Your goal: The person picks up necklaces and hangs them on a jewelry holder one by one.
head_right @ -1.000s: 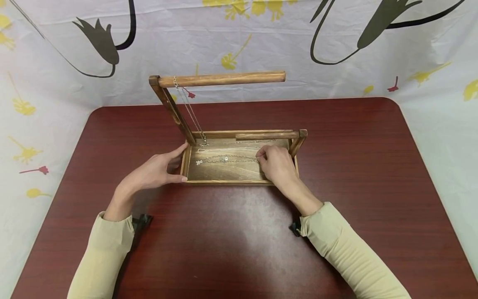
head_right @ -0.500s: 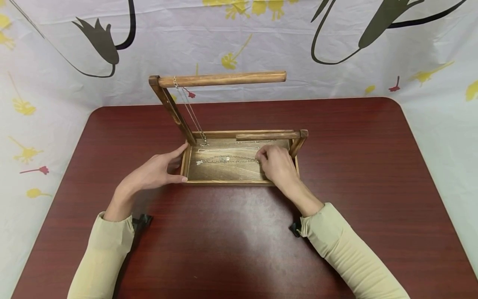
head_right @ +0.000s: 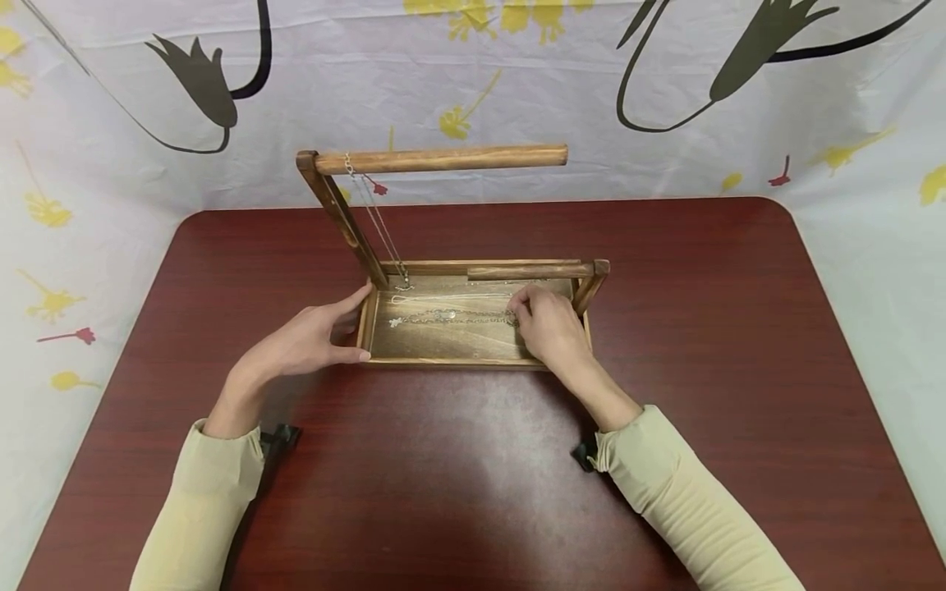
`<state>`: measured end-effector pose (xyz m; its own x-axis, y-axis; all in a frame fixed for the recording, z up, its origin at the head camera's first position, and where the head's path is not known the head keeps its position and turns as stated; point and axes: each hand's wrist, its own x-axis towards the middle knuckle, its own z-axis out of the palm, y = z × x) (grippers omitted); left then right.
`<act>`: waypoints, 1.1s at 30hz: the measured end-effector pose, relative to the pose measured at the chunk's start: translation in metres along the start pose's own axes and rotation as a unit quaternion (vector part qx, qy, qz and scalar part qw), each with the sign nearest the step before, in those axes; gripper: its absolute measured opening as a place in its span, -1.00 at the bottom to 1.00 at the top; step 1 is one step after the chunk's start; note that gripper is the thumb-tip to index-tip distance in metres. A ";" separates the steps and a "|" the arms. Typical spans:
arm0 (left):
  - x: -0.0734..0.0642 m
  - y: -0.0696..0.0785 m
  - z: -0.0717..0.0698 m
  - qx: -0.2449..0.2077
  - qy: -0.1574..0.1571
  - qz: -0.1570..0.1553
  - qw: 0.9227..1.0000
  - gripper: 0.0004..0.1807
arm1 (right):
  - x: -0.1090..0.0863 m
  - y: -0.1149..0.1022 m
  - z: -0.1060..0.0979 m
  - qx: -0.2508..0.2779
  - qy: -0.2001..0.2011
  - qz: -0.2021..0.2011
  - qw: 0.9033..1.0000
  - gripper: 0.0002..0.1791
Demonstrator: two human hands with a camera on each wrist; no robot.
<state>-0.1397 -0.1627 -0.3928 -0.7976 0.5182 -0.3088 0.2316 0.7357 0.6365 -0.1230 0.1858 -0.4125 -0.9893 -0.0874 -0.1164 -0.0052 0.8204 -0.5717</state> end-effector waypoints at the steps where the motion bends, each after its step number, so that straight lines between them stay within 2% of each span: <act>1: 0.000 0.000 0.000 0.000 0.000 0.000 1.000 0.13 | 0.000 0.000 0.000 0.005 -0.004 -0.001 1.000 -0.78; 10: -0.001 -0.001 0.000 -0.003 0.000 -0.004 1.000 0.13 | -0.002 -0.005 -0.008 0.063 -0.050 -0.013 0.997 -0.78; 15: -0.002 -0.001 0.000 -0.004 0.000 -0.007 1.000 0.13 | -0.004 -0.007 -0.013 0.129 -0.055 -0.022 0.990 -0.80; 18: -0.001 -0.001 0.000 -0.003 -0.001 -0.007 1.000 0.13 | -0.005 -0.008 -0.017 0.191 -0.066 -0.008 0.979 -0.79; 21: 0.000 -0.001 0.000 -0.002 -0.002 -0.005 1.000 0.13 | -0.007 -0.010 -0.020 0.253 -0.079 0.014 0.964 -0.75; 24: 0.000 0.000 0.000 -0.005 -0.003 -0.005 1.000 0.13 | -0.009 -0.013 -0.023 0.314 -0.094 0.041 0.944 -0.70; 26: -0.001 0.000 -0.001 -0.007 -0.004 -0.007 1.000 0.13 | -0.010 -0.015 -0.024 0.356 -0.103 0.056 0.927 -0.68; 29: -0.001 0.000 -0.001 -0.009 -0.004 -0.008 1.000 0.13 | -0.011 -0.018 -0.026 0.397 -0.112 0.071 0.908 -0.66; 33: -0.001 0.000 0.000 -0.009 -0.004 -0.004 1.000 0.13 | -0.013 -0.020 -0.028 0.426 -0.121 0.068 0.894 -0.63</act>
<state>-0.1391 -0.1637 -0.3924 -0.7953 0.5151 -0.3198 0.2146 0.7325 0.6461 -0.1138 0.1869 -0.3767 -0.9114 -0.2247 -0.3448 0.3268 0.1139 -0.9382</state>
